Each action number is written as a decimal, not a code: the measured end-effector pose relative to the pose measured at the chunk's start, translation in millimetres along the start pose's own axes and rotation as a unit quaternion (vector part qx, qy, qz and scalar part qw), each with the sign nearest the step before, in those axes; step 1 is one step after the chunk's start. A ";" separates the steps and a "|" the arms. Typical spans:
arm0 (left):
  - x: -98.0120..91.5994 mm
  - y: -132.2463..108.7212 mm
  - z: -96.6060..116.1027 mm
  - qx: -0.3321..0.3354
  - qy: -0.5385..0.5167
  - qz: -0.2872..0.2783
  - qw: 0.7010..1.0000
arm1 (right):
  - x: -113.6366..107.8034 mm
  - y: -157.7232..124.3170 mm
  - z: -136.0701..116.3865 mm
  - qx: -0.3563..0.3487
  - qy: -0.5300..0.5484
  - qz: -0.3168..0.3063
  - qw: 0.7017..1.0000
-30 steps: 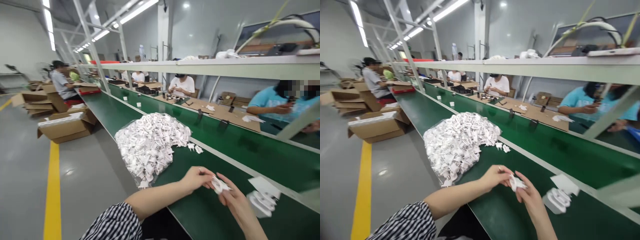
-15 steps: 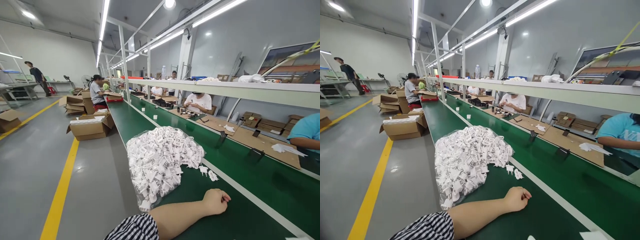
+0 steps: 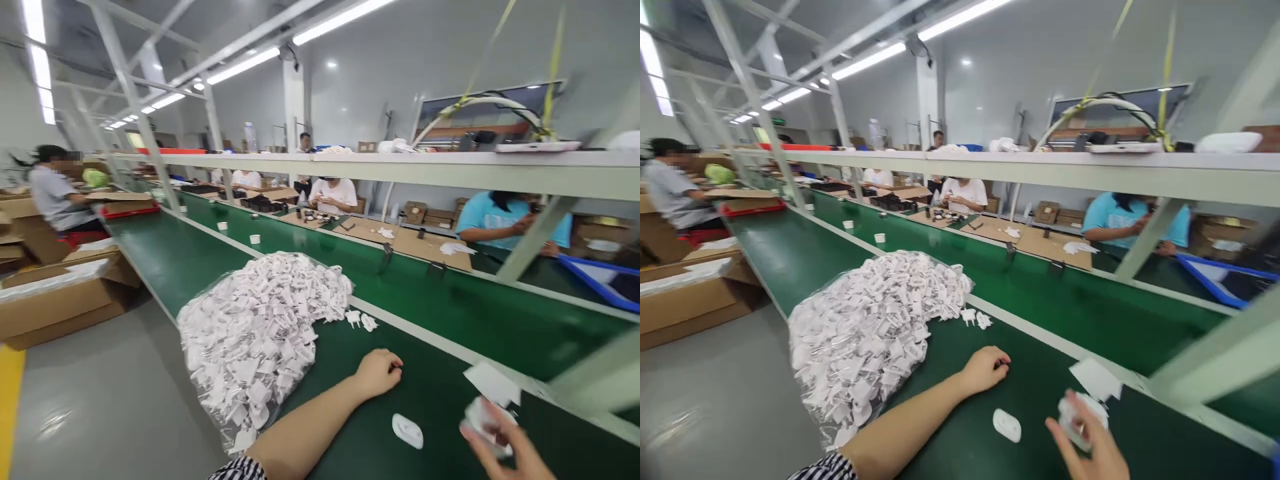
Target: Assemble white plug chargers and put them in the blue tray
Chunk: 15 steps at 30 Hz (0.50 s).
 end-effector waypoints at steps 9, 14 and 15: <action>7.4 7.1 -5.3 0.004 -0.043 -0.039 0.998 | -17.0 2.0 67.2 0.202 -0.042 -0.125 0.970; 6.2 7.1 -4.9 0.009 -0.046 -0.042 0.998 | -1.8 6.0 61.8 0.204 0.006 -0.140 0.969; 6.0 7.1 -4.6 0.010 -0.046 -0.043 0.998 | 0.5 7.7 59.6 0.207 0.014 -0.132 0.969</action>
Point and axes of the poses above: each hand's wrist, its own y-axis towards the middle knuckle, its own x-axis out of the palm, z = x × y, the point moved 8 cm from there along y, towards the middle knuckle, and after that the axes turned 4 degrees about x, right-handed, at the moved point
